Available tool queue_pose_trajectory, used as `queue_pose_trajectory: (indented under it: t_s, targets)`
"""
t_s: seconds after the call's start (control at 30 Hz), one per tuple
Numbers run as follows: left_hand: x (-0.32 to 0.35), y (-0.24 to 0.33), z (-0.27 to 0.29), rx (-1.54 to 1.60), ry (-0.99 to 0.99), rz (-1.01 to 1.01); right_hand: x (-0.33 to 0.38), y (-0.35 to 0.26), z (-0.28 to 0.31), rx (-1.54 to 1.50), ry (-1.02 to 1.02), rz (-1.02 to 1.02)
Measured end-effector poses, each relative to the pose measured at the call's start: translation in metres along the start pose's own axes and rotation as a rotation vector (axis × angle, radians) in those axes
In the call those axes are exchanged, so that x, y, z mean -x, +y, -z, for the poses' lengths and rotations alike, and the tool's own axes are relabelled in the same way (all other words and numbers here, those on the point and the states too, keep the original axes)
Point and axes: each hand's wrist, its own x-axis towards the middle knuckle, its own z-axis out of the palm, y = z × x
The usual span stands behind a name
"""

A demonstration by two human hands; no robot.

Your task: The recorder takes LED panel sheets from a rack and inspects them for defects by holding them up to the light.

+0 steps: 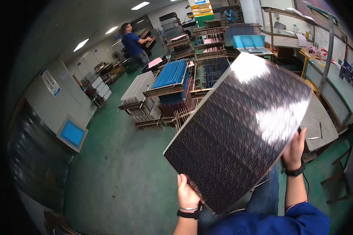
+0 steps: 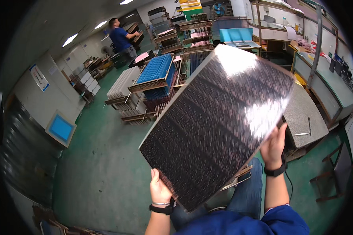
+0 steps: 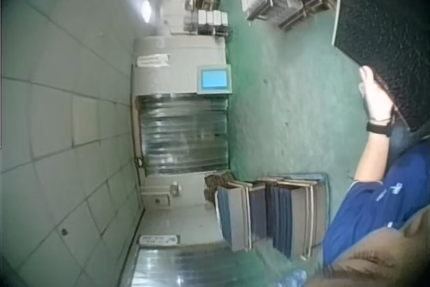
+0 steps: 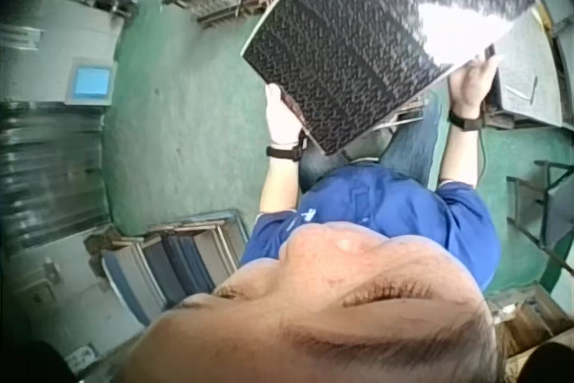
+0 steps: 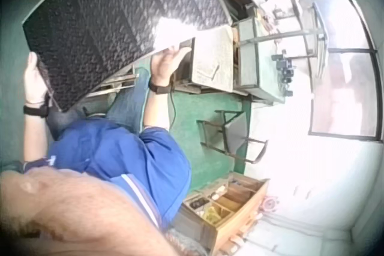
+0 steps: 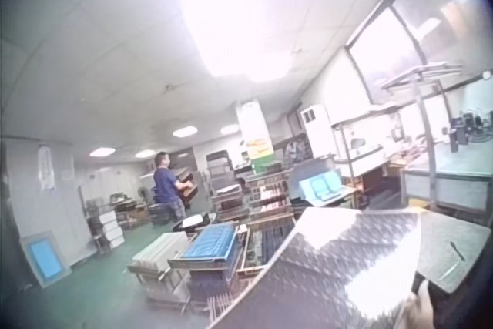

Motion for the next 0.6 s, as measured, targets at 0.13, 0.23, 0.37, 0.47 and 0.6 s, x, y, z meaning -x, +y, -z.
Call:
queue_pose_trajectory:
  t_s: [0.13,0.23,0.37,0.47,0.6]
  targets:
    - [-0.001,-0.043,-0.009,0.214,-0.176,0.072,0.041,0.026,-0.055,0.667,-0.066,0.141]
    - [0.007,-0.051,-0.024,-0.092,-0.315,0.276,0.03,-0.006,-0.077,0.88,0.07,0.193]
    - [-0.014,-0.047,-0.01,-1.072,-0.286,-0.066,0.003,-0.049,-0.084,0.78,0.092,0.204]
    - [-0.032,-0.034,0.003,-1.651,-0.206,-0.819,-0.008,-0.035,-0.088,0.907,0.055,0.239]
    - [-0.039,-0.051,0.015,-1.974,-0.17,-0.923,-0.013,-0.001,-0.111,1.103,-0.116,0.052]
